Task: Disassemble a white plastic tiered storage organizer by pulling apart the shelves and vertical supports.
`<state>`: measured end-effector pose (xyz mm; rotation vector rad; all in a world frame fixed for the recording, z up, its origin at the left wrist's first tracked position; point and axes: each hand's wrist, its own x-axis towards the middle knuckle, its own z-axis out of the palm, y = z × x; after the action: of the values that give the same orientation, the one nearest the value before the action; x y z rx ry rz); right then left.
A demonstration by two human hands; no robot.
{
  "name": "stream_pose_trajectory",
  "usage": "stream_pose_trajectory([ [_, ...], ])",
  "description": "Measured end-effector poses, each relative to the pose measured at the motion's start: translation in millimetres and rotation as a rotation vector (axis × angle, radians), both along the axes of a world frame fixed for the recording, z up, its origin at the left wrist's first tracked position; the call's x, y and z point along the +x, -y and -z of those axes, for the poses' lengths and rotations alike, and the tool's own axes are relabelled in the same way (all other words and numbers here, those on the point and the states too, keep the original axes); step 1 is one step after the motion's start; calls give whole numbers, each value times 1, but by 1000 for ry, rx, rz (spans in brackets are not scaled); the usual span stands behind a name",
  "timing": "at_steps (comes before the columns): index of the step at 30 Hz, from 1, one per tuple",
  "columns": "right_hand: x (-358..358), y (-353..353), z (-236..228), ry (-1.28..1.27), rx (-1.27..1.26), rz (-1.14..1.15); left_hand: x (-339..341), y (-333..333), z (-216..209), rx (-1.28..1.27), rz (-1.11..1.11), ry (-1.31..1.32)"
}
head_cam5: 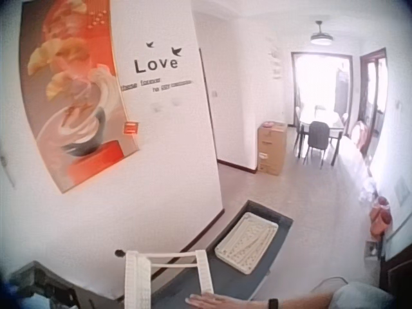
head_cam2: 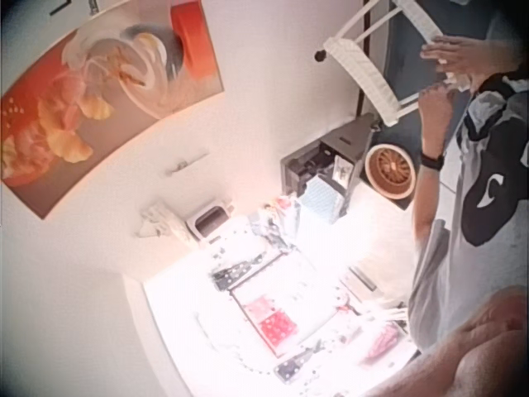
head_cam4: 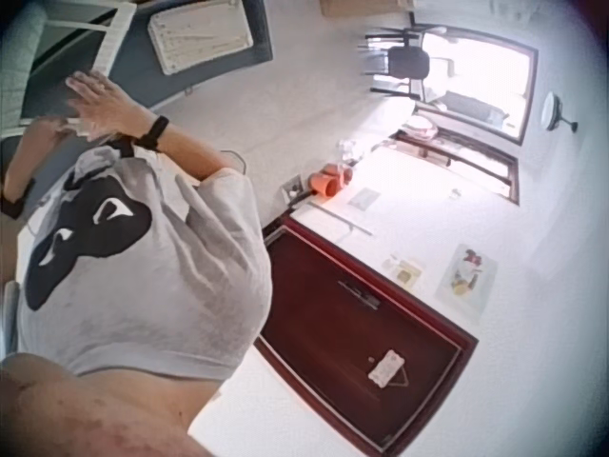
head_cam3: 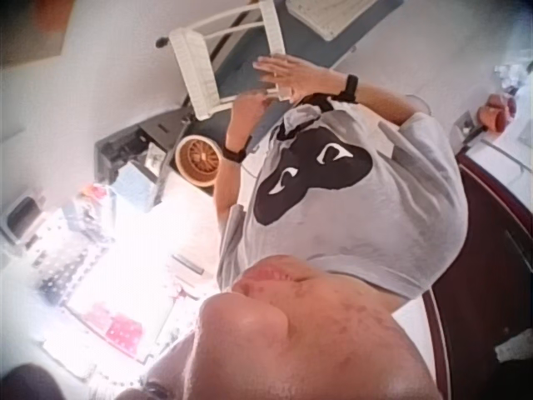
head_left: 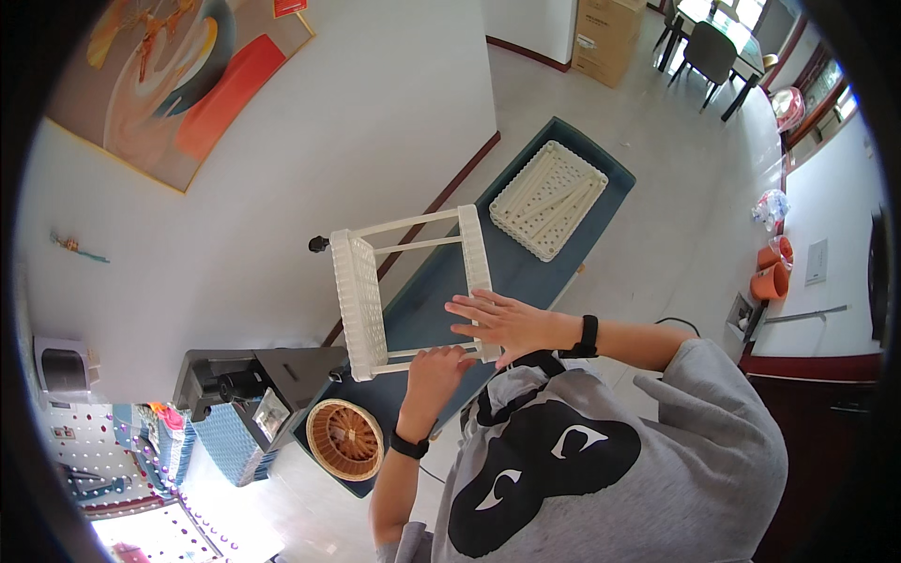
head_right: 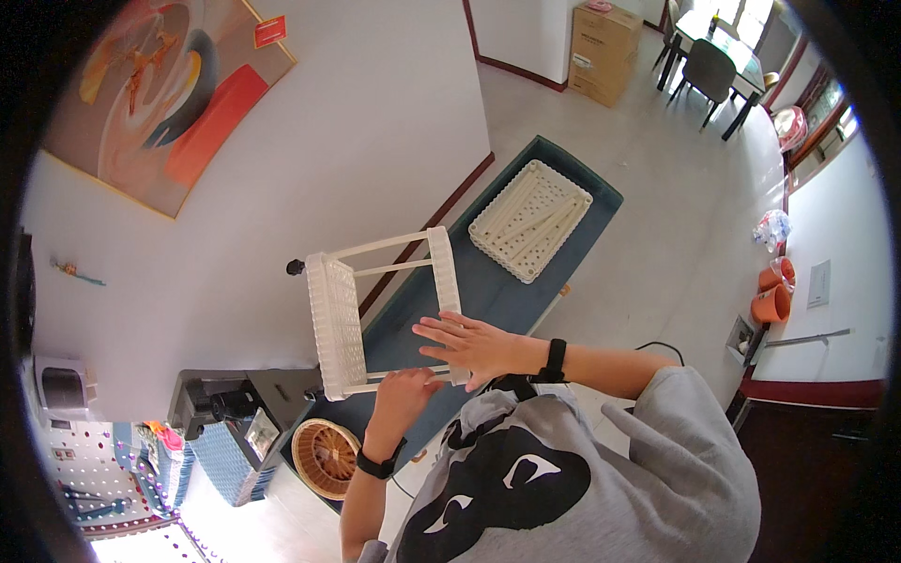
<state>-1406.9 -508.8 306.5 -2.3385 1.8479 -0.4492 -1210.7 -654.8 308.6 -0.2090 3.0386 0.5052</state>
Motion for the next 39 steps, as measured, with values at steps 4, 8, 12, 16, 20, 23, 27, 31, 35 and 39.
stream_pose_trajectory([
  [4, 3, 4, 13, -75, -20, -60, -8, -6, 3, 73, 90, -176],
  [8, 7, 7, 24, -107, -168, -46, -13, -14, 6, 110, 108, 14],
  [12, 3, 4, 21, -103, -114, -149, -9, -20, 6, -83, 232, 0],
  [16, 4, -1, 9, -85, -126, -198, -4, -20, -2, -57, 270, 62],
  [20, 4, -7, -1, 9, -136, -224, 0, -7, -24, 5, 284, 49],
  [23, -8, -13, -5, 102, -116, -186, 4, 18, -45, -6, 233, 62],
  [27, -18, -25, -10, 172, -154, -68, 17, 44, -64, 3, 95, 56],
  [31, -5, -43, -9, 299, -48, -55, 30, 59, -70, 8, -80, -110],
  [35, -2, -51, 7, 283, -159, 27, 49, 75, -73, 20, -201, -260],
  [39, 3, -44, 42, 248, -255, 307, 66, 83, -74, 217, -398, -378],
])
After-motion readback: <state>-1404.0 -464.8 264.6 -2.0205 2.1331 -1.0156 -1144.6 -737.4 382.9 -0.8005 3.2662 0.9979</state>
